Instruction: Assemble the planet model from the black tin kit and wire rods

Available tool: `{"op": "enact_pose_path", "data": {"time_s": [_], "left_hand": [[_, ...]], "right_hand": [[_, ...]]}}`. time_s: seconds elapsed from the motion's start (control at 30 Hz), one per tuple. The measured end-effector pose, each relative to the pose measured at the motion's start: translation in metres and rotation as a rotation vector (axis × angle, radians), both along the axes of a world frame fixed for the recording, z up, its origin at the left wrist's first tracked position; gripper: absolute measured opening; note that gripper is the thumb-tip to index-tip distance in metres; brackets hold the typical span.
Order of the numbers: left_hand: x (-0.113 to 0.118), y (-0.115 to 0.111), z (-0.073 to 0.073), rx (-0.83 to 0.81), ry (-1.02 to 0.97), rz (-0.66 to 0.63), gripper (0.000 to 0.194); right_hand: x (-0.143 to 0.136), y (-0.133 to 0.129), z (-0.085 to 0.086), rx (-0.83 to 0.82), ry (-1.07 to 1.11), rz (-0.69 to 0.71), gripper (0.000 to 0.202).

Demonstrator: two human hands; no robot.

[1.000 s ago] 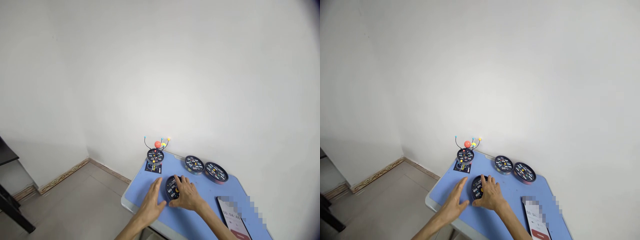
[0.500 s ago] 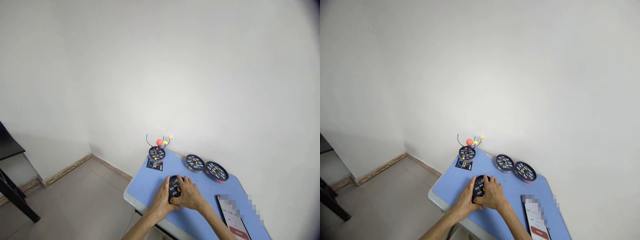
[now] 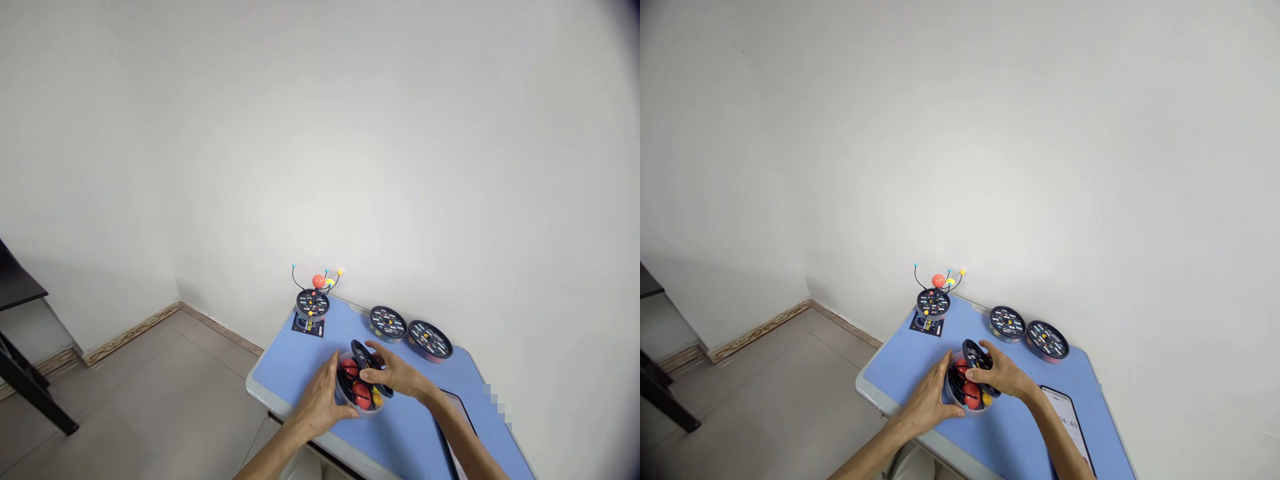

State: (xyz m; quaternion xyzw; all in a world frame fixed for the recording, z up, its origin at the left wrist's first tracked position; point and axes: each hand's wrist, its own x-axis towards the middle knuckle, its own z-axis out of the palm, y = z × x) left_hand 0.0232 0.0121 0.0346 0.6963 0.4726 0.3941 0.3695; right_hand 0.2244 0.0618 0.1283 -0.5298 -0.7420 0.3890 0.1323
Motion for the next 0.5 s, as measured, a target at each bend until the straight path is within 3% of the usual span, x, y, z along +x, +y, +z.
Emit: {"op": "enact_pose_path", "data": {"time_s": [0.27, 0.5], "left_hand": [[-0.001, -0.001, 0.004, 0.024, 0.055, 0.006, 0.109], [-0.002, 0.0, 0.001, 0.056, 0.031, -0.015, 0.106]], "right_hand": [[0.005, -0.004, -0.006, 0.007, 0.101, 0.005, 0.11], [-0.003, -0.016, -0.003, 0.293, -0.09, 0.032, 0.105]]}}
